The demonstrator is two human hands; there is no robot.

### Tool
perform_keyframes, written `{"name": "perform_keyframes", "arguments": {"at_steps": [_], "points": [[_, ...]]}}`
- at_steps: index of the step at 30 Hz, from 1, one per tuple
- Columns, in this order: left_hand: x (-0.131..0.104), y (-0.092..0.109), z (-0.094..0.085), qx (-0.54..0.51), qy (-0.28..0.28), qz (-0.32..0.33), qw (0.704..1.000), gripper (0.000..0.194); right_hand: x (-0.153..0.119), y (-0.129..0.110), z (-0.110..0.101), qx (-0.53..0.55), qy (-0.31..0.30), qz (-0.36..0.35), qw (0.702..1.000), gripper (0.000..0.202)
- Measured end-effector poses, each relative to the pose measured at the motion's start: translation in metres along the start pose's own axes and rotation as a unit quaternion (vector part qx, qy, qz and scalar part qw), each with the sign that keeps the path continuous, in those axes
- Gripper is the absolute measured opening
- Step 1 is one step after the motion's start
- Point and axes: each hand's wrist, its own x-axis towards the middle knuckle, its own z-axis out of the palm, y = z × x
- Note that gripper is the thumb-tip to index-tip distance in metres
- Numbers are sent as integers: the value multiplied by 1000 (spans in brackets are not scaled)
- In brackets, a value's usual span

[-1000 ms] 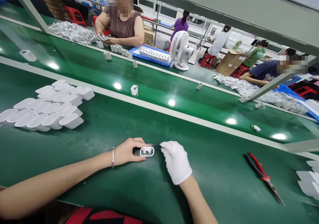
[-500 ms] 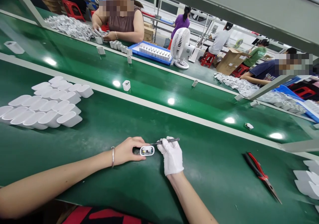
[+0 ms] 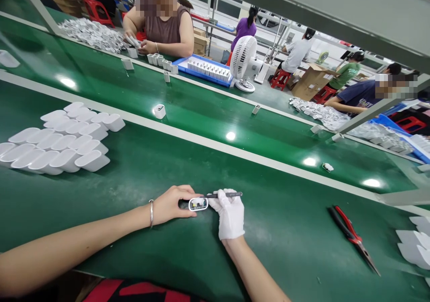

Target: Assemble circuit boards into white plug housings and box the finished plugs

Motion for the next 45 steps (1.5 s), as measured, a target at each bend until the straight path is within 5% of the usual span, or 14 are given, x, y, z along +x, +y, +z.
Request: {"name": "perform_keyframes", "arguments": {"at_steps": [9,23,39,45], "points": [[-1,5,-2,5,0,7,1000,43,4,-6,0,-48,-23,-5,999,46],[-4,8,3,20,23,-14,999,40,-8,-2,-9,-18,15,-121,992,38],[-3,12,2,26,23,-22,999,43,-3,5,-4,-42,-38,-94,994,34],[-3,10,2,26,20,-19,999,44,-6,0,-8,-34,2,-119,992,36]]}}
